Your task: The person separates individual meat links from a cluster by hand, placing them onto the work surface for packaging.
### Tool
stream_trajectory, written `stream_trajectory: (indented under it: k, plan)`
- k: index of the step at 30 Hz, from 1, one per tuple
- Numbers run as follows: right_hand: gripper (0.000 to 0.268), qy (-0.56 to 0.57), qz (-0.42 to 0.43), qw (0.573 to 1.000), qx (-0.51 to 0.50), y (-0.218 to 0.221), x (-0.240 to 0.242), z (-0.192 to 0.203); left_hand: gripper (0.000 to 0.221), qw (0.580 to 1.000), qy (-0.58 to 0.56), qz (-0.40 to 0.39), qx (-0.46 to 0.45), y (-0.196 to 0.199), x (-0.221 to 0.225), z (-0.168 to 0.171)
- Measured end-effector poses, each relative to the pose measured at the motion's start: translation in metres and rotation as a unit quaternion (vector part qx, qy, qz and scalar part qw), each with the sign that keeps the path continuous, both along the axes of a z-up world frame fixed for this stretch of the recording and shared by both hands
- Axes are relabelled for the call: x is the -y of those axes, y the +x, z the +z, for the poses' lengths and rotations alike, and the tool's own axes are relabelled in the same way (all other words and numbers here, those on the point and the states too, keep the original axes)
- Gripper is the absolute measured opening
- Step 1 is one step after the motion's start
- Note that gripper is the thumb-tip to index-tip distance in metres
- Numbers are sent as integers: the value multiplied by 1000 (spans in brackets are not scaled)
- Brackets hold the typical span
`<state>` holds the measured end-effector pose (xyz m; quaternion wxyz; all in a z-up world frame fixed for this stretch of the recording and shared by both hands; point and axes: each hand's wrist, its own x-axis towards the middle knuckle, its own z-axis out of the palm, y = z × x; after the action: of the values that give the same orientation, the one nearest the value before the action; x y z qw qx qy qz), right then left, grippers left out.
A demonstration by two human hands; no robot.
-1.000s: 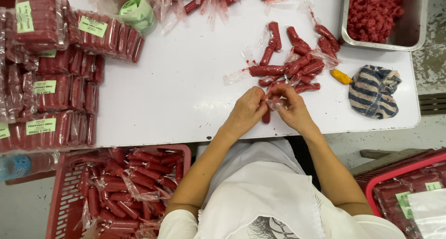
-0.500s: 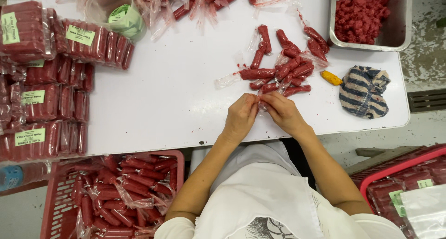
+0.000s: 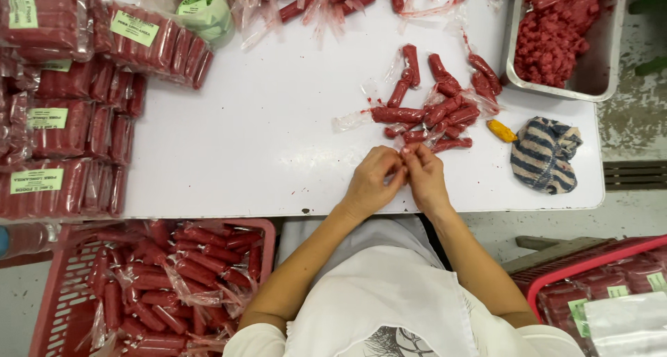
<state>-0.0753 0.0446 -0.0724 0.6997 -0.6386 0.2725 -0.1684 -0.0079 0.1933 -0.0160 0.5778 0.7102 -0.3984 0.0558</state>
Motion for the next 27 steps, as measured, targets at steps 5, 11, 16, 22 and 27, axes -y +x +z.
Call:
stream_trajectory:
  k: [5, 11, 16, 22, 27]
  plan:
    - [7, -270, -5, 960, 76, -11, 15, 35, 9, 998, 43, 5, -47, -9, 20, 13]
    - [7, -182, -44, 978, 91, 3, 41, 68, 15, 993, 83, -30, -79, -9, 15, 1]
    - [9, -735, 37, 677, 21, 31, 120, 70, 21, 967, 238, 46, -83, 22, -91, 61]
    - [6, -848, 67, 497, -172, 39, 175, 62, 30, 674, 670, 310, -21, 27, -221, 91]
    - [15, -718, 215, 606, -266, 24, 102, 142, 31, 950, 296, 99, -2, 27, -128, 108]
